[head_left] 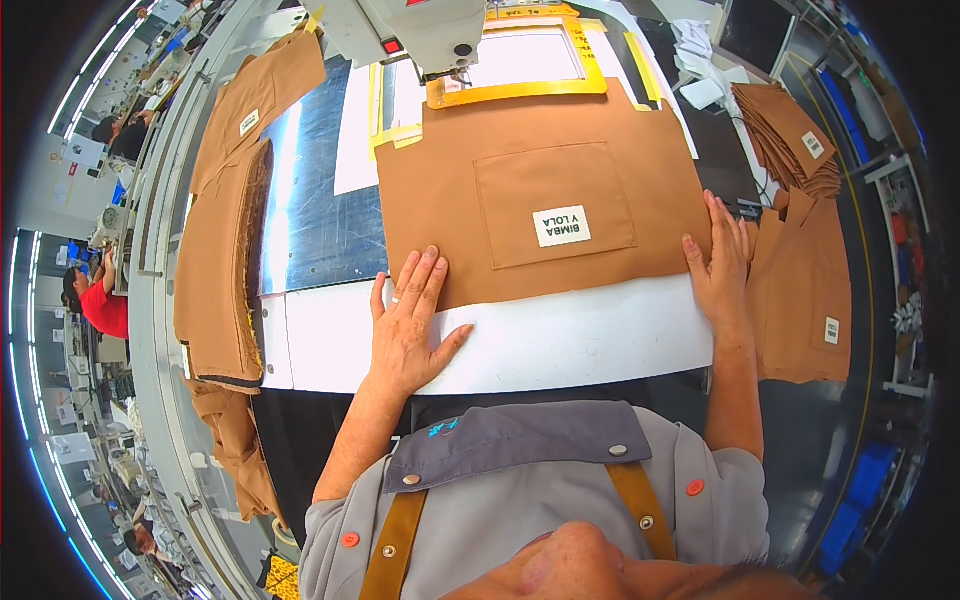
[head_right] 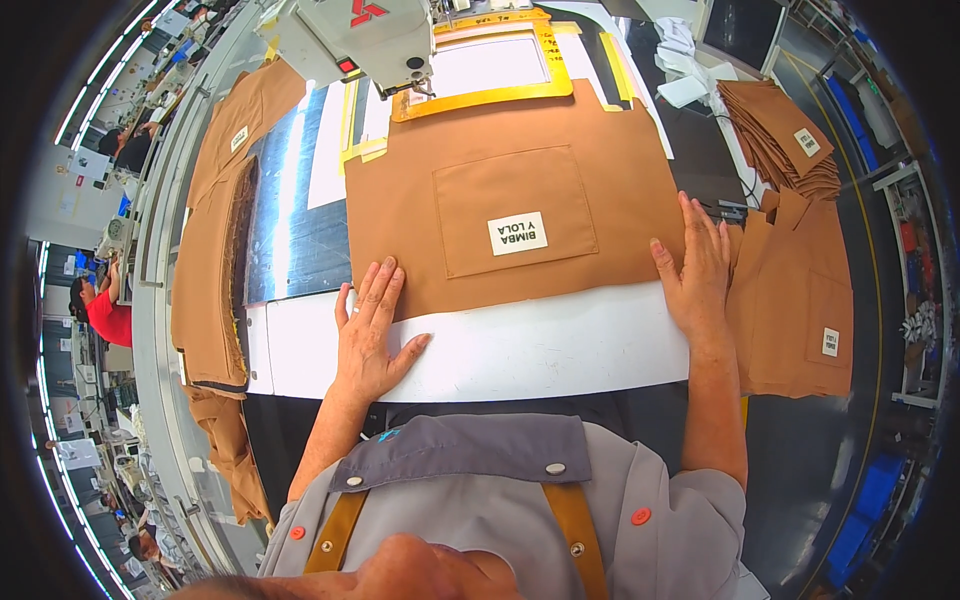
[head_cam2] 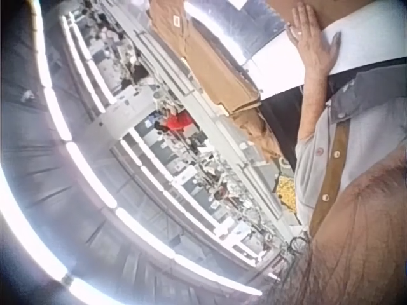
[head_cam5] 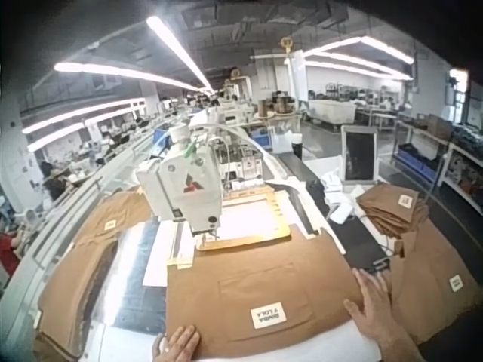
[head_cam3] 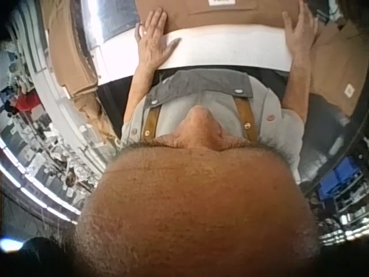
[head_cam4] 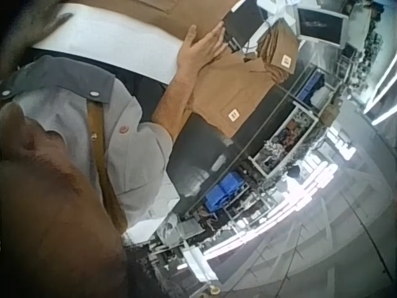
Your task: Sewing pocket panels onto leather bag components using an automated sewing machine.
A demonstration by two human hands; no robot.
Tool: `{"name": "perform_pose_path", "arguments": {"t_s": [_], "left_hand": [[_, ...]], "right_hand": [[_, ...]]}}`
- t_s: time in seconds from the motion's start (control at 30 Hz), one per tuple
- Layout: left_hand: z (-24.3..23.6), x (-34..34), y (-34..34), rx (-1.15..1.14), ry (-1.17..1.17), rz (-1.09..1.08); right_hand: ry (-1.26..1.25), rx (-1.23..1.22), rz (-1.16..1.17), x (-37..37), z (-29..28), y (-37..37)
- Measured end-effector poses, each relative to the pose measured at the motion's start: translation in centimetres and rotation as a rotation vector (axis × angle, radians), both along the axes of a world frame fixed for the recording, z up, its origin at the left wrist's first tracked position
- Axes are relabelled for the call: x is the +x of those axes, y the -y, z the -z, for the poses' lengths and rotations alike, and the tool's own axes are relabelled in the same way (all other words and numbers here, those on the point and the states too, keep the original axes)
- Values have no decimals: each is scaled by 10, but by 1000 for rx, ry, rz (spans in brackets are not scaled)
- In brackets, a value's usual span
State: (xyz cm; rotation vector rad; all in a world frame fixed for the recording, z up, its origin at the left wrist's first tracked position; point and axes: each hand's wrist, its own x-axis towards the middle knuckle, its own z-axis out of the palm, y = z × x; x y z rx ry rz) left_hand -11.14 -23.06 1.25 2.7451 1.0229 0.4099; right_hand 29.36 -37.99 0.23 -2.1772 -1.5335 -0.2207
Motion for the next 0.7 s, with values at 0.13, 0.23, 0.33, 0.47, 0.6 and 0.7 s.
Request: {"name": "perform_pose_path", "arguments": {"t_s": [0.13,0.23,0.33,0.47,0.6,0.7], "left_hand": [[-1,1,0,-9,14,-2],[-3,1,0,-9,11,7],[-3,1,1,13,1,2],[0,1,1,72,10,-20],[-10,11,0,161,2,-4],[-17,19,-8,237,-13,28]], "right_hand": [[18,18,-5,2,3,1],[7,72,-22,5,6,0],[-81,59,-22,1,-4,-4],[-113,67,-2,2,-6,-8],[-92,83,12,2,-18,-14],[-177,133,-81,9,-14,-27]]}}
